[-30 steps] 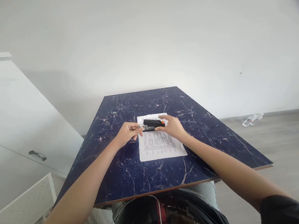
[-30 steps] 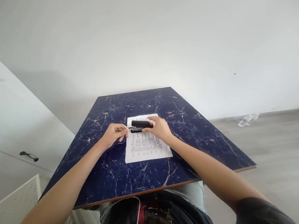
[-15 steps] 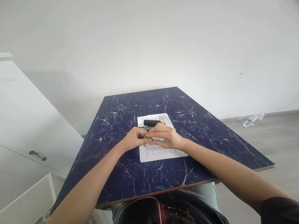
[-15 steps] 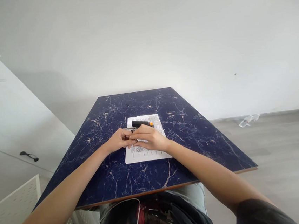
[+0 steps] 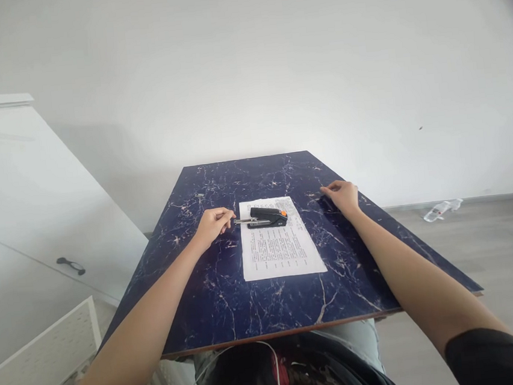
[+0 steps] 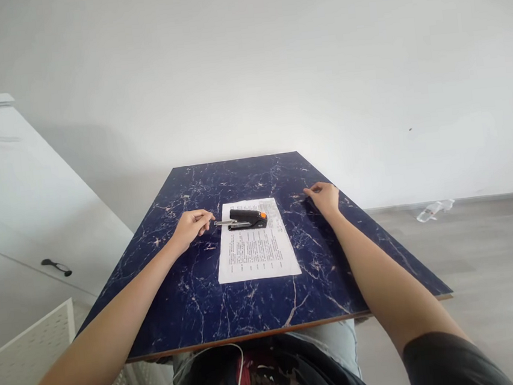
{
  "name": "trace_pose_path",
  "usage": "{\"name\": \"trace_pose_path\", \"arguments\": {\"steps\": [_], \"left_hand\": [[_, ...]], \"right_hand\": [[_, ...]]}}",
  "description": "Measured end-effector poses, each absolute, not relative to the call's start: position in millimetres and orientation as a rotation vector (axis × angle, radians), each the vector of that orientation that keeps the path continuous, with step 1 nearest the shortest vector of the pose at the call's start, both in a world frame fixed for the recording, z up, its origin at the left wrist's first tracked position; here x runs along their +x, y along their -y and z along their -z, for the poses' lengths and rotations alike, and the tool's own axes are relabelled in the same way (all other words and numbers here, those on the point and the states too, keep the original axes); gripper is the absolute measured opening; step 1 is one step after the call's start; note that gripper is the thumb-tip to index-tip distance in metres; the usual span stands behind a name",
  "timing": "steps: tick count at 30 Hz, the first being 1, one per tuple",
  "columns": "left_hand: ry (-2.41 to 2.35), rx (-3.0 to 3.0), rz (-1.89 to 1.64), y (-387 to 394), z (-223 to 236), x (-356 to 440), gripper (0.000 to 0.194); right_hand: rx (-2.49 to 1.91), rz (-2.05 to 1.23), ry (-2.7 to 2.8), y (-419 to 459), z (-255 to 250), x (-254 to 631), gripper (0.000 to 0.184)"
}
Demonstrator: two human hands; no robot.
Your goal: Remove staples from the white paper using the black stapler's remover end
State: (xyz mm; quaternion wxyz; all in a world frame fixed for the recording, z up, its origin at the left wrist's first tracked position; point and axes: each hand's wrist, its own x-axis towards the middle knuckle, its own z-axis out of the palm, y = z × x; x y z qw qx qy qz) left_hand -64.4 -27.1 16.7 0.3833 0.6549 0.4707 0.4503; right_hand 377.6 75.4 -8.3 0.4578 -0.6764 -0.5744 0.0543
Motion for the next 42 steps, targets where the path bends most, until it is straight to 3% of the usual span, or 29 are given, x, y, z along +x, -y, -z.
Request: {"name": "trace_pose_path", "arguments": {"steps": [11, 16, 19, 24, 29, 37, 42], "left_hand": [[-1.417, 1.582, -1.364, 11, 1, -83, 0.033], [-1.779, 1.648, -1.443, -17, -7, -117, 0.042], [-2.051, 1.940, -1.240, -46, -15, -146, 0.036], [-2.143, 2.152, -0.703, -80, -9, -158, 0.062], [-2.183, 2.162, -0.605, -74, 4, -146, 0.046], [-2.196, 2.308, -0.653, -16, 6, -126, 0.040], [-2.063, 2.292, -0.867, -2, -1, -99, 0.037]], "right_hand": [[-1.663, -0.240, 1.487, -107, 32, 389, 0.047], [-1.628, -0.282, 1.132, -104, 33, 396, 0.039], [-1.632, -0.303, 1.086, -102, 32, 396, 0.038], [-1.632, -0.322, 1.100, -100, 31, 393, 0.031], [-1.661, -0.300, 1.148, -102, 34, 395, 0.031], [-1.714, -0.254, 1.286, -106, 34, 395, 0.024], [-1.750, -0.247, 1.332, -103, 29, 392, 0.023]]}}
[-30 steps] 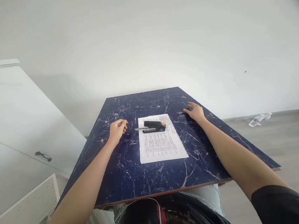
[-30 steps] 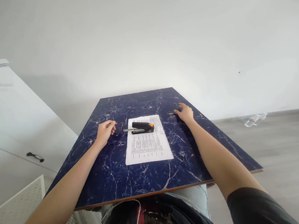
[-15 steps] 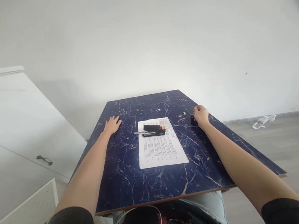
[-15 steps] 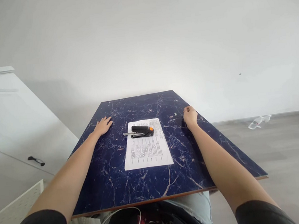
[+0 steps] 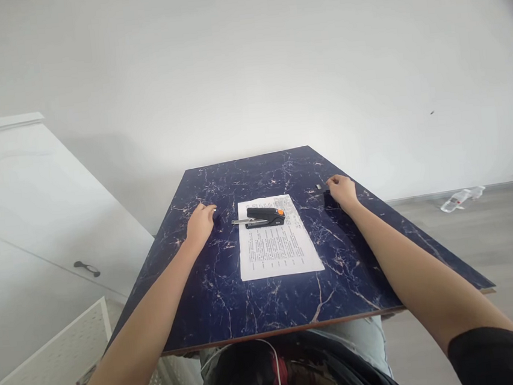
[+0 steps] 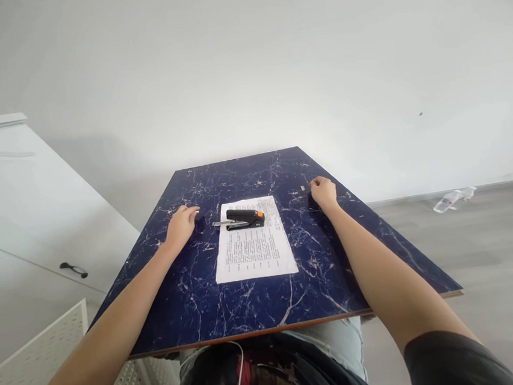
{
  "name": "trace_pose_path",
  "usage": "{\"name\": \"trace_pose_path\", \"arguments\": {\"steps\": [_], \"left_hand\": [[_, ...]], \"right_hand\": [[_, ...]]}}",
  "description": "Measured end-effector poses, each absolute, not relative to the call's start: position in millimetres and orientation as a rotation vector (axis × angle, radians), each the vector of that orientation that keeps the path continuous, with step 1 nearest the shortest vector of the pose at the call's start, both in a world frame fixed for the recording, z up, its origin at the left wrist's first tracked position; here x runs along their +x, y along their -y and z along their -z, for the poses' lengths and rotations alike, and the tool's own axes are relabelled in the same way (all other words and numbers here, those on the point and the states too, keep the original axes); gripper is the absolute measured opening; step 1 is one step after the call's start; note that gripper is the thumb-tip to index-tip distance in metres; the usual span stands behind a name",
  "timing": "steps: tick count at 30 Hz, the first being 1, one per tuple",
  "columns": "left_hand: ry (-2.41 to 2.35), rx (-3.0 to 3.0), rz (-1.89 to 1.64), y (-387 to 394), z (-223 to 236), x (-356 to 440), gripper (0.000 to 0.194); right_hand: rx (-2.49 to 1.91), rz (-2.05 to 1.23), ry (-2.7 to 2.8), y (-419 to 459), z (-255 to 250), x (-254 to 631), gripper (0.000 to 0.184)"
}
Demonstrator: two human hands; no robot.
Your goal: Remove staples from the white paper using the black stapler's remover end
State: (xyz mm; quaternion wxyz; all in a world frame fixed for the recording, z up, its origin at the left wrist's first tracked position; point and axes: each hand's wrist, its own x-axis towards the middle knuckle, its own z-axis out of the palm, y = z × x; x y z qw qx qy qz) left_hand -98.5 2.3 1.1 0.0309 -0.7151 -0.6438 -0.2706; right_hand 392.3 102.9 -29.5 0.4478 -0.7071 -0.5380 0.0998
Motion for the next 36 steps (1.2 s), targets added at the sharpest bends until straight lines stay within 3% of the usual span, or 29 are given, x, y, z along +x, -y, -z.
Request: {"name": "trace_pose_path", "arguments": {"steps": [5, 11, 15, 20, 24, 33, 36], "left_hand": [[1.784, -2.308, 1.460, -1, -10, -77, 0.023], [1.838, -2.395, 2.038, 7, -10, -65, 0.029], [1.807, -2.478, 2.058, 9, -11, -63, 0.029], [1.774, -2.597, 1.966, 13, -14, -60, 0.025], [1.765, -2.651, 2.100, 16, -15, -57, 0.028], [1.722, -2.656, 2.509, 18, -17, -51, 0.023], [1.753, -2.634, 2.493, 15, -15, -53, 0.021]], "right_hand": [[-1.748, -0.243, 1.367, -99, 26, 391, 0.023], [-1.655, -0.156, 1.404, -91, 16, 380, 0.022], [-1.412, -0.192, 1.565, -75, 0, 352, 0.027], [-1.079, -0.561, 1.892, -43, -14, 305, 0.039], [-0.877, -0.714, 2.113, -23, -20, 277, 0.041], [-0.885, -0.713, 2.270, -22, -4, 260, 0.042], [-0.893, -0.727, 2.253, -23, -4, 262, 0.042]]}}
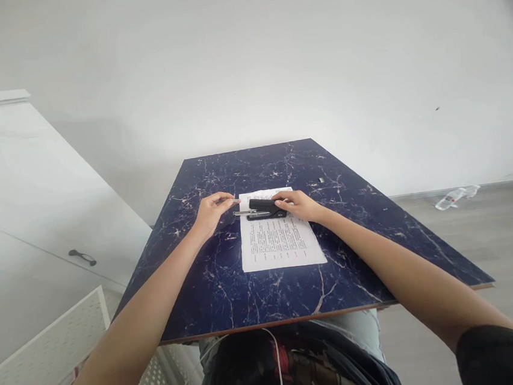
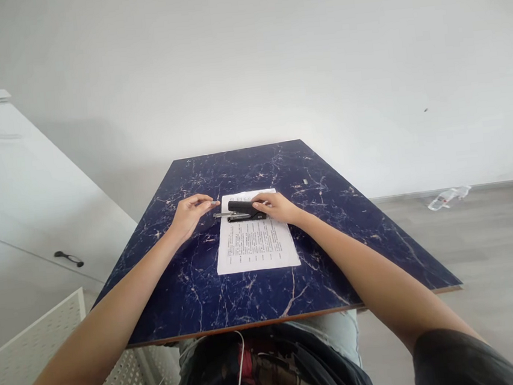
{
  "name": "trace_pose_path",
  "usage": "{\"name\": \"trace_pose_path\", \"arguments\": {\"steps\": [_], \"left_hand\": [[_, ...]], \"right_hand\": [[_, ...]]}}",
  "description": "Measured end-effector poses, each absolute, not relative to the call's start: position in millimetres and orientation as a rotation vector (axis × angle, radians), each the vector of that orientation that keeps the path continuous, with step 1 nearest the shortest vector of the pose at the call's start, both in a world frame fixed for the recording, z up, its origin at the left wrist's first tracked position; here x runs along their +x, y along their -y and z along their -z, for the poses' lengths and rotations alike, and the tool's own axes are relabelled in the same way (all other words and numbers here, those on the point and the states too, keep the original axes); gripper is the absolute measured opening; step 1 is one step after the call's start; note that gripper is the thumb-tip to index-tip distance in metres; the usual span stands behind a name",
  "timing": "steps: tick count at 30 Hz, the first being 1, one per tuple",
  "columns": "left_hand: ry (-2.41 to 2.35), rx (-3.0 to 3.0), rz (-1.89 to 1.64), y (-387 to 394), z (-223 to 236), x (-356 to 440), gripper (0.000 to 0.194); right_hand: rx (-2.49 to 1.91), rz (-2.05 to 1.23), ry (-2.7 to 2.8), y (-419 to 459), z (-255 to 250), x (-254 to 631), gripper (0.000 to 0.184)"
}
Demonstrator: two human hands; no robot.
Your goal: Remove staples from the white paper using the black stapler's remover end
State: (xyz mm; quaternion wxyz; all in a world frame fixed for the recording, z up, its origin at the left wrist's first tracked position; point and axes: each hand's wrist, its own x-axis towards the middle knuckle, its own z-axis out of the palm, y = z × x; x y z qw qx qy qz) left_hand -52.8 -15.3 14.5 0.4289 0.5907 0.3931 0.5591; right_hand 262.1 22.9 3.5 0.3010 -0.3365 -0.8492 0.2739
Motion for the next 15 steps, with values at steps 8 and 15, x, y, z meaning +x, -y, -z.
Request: {"name": "trace_pose_path", "arguments": {"steps": [8, 15], "left_hand": [[-1.153, 1.664, -1.315, 17.3, -14.6, -57.1, 0.030], [-1.231, 2.260, -1.139, 16.7, -7.5, -53.3, 0.023]], "right_hand": [[-0.891, -0.717, 2.258, -22.5, -4.3, 261.9, 0.041], [-0.919, -0.717, 2.268, -18.6, -8.7, 259.8, 0.039]]}}
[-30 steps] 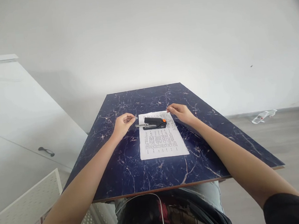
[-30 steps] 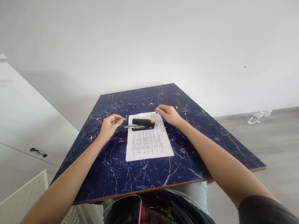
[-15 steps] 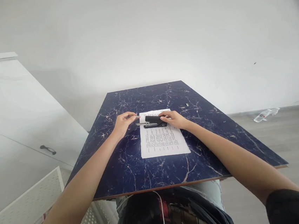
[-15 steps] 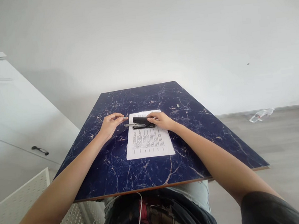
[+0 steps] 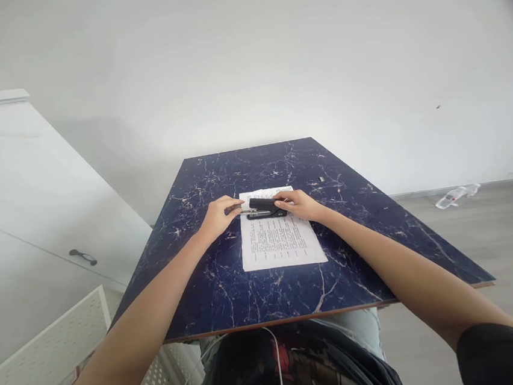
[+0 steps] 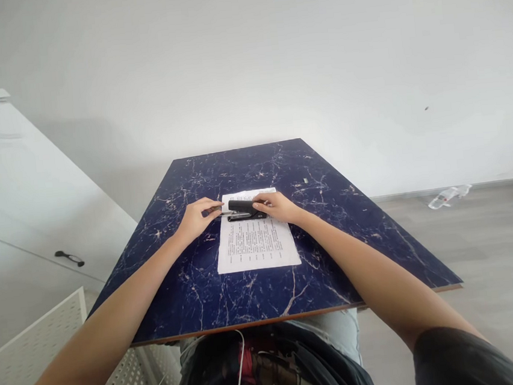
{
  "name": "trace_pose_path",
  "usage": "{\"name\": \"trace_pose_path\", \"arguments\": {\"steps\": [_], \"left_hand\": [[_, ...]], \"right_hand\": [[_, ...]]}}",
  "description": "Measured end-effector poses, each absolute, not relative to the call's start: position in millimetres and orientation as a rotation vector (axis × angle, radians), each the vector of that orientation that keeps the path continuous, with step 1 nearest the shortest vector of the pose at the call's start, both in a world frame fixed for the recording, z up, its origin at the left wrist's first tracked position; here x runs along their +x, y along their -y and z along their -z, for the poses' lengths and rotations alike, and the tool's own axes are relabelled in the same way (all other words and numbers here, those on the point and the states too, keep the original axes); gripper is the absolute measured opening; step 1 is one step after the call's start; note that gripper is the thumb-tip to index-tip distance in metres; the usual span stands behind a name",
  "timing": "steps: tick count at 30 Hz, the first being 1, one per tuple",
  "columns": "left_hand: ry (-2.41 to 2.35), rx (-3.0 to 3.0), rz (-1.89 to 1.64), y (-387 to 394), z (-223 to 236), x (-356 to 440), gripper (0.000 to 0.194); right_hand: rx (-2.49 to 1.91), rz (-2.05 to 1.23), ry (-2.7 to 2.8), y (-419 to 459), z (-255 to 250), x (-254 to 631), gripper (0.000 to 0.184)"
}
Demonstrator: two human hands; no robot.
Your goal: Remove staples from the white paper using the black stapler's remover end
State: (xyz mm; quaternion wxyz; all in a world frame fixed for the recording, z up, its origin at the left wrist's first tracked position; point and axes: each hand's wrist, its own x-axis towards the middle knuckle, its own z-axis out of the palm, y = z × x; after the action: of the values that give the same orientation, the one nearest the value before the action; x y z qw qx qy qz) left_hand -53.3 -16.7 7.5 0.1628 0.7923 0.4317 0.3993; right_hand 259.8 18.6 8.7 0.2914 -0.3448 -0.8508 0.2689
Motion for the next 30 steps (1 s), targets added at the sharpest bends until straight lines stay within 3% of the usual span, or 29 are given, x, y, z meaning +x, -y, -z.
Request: {"name": "trace_pose_path", "arguments": {"steps": [7, 16, 30], "left_hand": [[-1.241, 2.332, -1.065, 16, -9, -45, 0.012], [-1.263, 2.038, -1.048, 15, -6, -42, 0.015], [-1.225, 2.130, -1.013, 12, -2, -44, 0.012]], "right_hand": [[-0.917, -0.701, 2.280, -19, -9, 259, 0.038], [-0.917, -0.698, 2.273, -22, -5, 260, 0.038], [-0.930, -0.691, 2.281, -22, -5, 261, 0.037]]}}
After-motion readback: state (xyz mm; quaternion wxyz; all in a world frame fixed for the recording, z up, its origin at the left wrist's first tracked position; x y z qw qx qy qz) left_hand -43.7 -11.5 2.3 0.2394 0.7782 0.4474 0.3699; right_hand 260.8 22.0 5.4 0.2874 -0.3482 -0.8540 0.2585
